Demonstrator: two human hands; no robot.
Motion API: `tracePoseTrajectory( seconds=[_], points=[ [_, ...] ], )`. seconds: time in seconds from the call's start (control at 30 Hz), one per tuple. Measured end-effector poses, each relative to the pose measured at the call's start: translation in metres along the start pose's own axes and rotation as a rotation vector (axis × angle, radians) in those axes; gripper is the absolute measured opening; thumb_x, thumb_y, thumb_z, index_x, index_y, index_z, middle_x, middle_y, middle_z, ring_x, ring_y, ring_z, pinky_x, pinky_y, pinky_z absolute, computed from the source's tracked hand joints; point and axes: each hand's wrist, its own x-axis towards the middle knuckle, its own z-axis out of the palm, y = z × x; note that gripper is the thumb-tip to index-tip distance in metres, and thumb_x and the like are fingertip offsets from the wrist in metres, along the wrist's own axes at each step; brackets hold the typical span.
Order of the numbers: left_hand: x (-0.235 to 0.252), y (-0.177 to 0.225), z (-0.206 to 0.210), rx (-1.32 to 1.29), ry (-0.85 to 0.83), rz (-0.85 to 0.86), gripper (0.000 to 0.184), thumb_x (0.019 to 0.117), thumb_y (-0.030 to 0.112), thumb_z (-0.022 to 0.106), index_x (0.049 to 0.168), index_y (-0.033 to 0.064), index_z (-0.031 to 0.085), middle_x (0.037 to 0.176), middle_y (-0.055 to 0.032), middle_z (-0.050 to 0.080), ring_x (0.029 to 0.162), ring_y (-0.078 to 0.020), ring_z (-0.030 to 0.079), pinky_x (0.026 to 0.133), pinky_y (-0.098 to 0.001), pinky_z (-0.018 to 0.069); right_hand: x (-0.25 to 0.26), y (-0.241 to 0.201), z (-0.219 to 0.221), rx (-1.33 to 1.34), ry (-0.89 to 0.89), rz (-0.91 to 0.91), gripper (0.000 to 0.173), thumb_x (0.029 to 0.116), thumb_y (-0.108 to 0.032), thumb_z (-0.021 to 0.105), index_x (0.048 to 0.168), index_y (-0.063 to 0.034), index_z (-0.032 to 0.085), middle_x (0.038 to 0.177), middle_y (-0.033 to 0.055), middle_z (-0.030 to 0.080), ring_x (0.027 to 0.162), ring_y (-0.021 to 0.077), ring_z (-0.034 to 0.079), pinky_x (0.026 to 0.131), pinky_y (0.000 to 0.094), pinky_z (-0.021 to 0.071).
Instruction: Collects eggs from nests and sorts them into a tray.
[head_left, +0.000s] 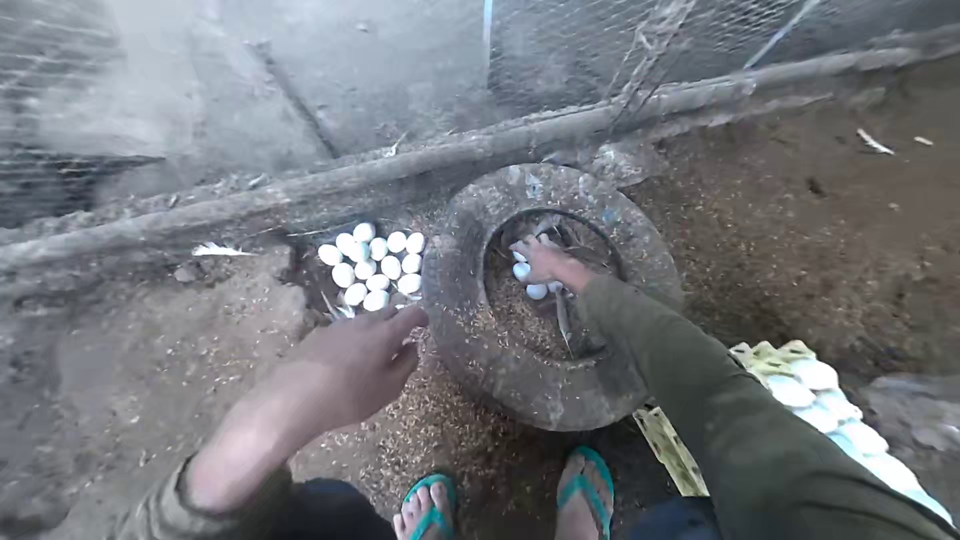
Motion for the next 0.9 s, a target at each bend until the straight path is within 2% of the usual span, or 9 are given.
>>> tracePoseTrajectory(
  seconds=[0.1,0.13,0.2,0.3,0.47,0.57,0.67,0.83,0.9],
  points=[
    [-0.009,0.006,0.006,-0.289,0.096,0.021,0.030,0.1064,0.027,0.050,0.130,0.0151,0.064,0.094,-0.0039,0.068,0.078,-0.0151,0.064,0.072,-0.0395,0.0554,0.007,0.016,0.010,-0.008,0.072,-0.088,0.086,0.0671,-0.038,0.095,0.143,-0.0259,0.058,0.155,0.0208,0.043,0.141,0.0528,0.036,0.101,0.0752,0.0399],
    [-0.012,0.013,0.005,-0.492,0.088,-0.028,0.030,0.1083,0.025,0.047,0.132,0.0145,0.063,0.098,-0.0020,0.069,0.082,-0.0111,0.066,0.075,-0.0335,0.0566,0.009,0.020,0.009,-0.023,0.064,-0.106,0.087,0.0668,-0.040,0.094,0.144,-0.0272,0.057,0.155,0.0210,0.044,0.143,0.0528,0.034,0.101,0.0755,0.0400],
    [-0.013,0.027,0.006,-0.875,0.088,-0.092,0.032,0.1094,0.018,0.040,0.133,0.0100,0.059,0.109,-0.0046,0.071,0.093,-0.0133,0.071,0.083,-0.0315,0.0598,0.012,0.021,0.007,-0.057,0.019,-0.117,0.090,0.0691,-0.047,0.092,0.148,-0.0298,0.052,0.157,0.0204,0.041,0.145,0.0520,0.030,0.098,0.0757,0.0411],
    [-0.007,0.046,0.009,-1.068,0.151,-0.073,0.036,0.1073,0.010,0.034,0.136,0.0057,0.055,0.114,-0.0086,0.070,0.096,-0.0169,0.071,0.087,-0.0341,0.0594,0.016,0.019,0.003,-0.068,0.000,-0.110,0.095,0.0681,-0.053,0.090,0.151,-0.0306,0.049,0.158,0.0190,0.039,0.148,0.0525,0.026,0.096,0.0791,0.0389],
    [0.005,0.093,0.003,-1.005,0.119,-0.126,0.036,0.1062,0.008,0.033,0.135,0.0045,0.055,0.118,-0.0092,0.069,0.098,-0.0164,0.071,0.088,-0.0350,0.0591,0.015,0.019,0.010,-0.072,0.016,-0.129,0.101,0.0634,-0.055,0.091,0.151,-0.0281,0.049,0.162,0.0211,0.032,0.150,0.0541,0.019,0.096,0.0821,0.0364],
    [0.026,0.111,0.001,-0.751,0.059,-0.129,0.027,0.1089,0.015,0.045,0.124,-0.0003,0.062,0.106,-0.0087,0.068,0.089,-0.0126,0.068,0.082,-0.0325,0.0589,0.008,0.027,0.018,-0.048,0.112,-0.184,0.099,0.0646,-0.055,0.091,0.150,-0.0252,0.051,0.163,0.0249,0.029,0.149,0.0566,0.019,0.096,0.0807,0.0395],
    [0.065,0.107,0.009,-0.470,0.053,-0.064,0.025,0.1069,0.016,0.051,0.115,-0.0026,0.066,0.095,-0.0136,0.068,0.077,-0.0174,0.065,0.074,-0.0378,0.0561,0.003,0.031,0.030,-0.029,0.190,-0.217,0.091,0.0700,-0.054,0.089,0.149,-0.0247,0.054,0.162,0.0260,0.031,0.148,0.0571,0.021,0.097,0.0809,0.0375],
    [0.157,0.105,0.034,-0.327,0.101,0.036,0.026,0.1047,0.014,0.055,0.117,-0.0035,0.068,0.106,-0.0200,0.070,0.093,-0.0300,0.068,0.082,-0.0498,0.0550,0.007,0.031,0.019,-0.084,0.122,-0.187,0.094,0.0724,-0.054,0.088,0.149,-0.0149,0.052,0.158,0.0323,0.033,0.146,0.0599,0.024,0.100,0.0801,0.0371],
    [0.189,0.112,0.053,-0.384,0.196,0.013,0.025,0.1018,0.018,0.057,0.116,0.0017,0.071,0.107,-0.0159,0.072,0.095,-0.0271,0.069,0.081,-0.0469,0.0566,0.001,0.030,0.019,0.031,0.127,-0.133,0.106,0.0671,-0.058,0.088,0.150,-0.0062,0.048,0.159,0.0311,0.034,0.146,0.0545,0.031,0.105,0.0752,0.0381]
  ],
)
